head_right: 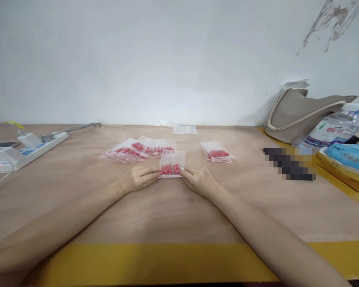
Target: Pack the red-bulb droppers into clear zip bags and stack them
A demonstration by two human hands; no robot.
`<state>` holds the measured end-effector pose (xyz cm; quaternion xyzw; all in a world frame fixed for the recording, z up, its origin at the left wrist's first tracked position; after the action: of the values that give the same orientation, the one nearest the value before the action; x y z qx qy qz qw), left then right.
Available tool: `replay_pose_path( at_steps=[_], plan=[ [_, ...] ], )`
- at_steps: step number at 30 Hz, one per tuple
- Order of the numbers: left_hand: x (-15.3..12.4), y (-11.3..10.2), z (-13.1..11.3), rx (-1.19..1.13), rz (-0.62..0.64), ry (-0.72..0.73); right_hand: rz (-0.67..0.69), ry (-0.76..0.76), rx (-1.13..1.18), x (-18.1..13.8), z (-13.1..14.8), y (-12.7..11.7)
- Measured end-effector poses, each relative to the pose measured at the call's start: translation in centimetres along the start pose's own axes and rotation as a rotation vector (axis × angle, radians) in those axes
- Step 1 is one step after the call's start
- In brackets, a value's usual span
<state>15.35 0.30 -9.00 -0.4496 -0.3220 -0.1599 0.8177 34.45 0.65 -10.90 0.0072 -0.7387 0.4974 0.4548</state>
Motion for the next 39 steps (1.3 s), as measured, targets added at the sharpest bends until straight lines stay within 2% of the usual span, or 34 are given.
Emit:
replay_pose_path(
  at_steps=[5, 10, 20, 31, 39],
  plan=[
    [-0.1, 0.1, -0.3, 0.029, 0.019, 0.021, 0.009, -0.029, -0.102, 0.2, -0.3, -0.9],
    [1.0, 0.5, -0.5, 0.039, 0.037, 0.023, -0.048, -0.055, -0.147, 0.5, 0.1, -1.4],
    [2.1, 1.1, -0.7, 0.036, -0.013, 0.012, -0.115, -0.212, -0.242, 3.3, 3.7, 0.5],
    [2.3, 0.7, -0.5, 0.032, -0.069, -0.017, -0.077, -0.182, -0.298, 3.4, 2.7, 0.6],
    [1.8, 0.4, -0.1, 0.000, -0.105, -0.050, -0.094, -0.175, -0.386, 1.5, 0.2, -0.8]
  ],
)
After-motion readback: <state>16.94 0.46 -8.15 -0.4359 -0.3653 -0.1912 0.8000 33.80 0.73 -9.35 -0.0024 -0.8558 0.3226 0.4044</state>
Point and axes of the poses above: each hand's wrist, its own x-axis towards the middle knuckle, its own y-axis out of the palm, z = x × y, the point moved 5 cm from there along x, towards the middle knuckle, and after that the axes turned 2 degrees about -z, right-handed, at the moved point
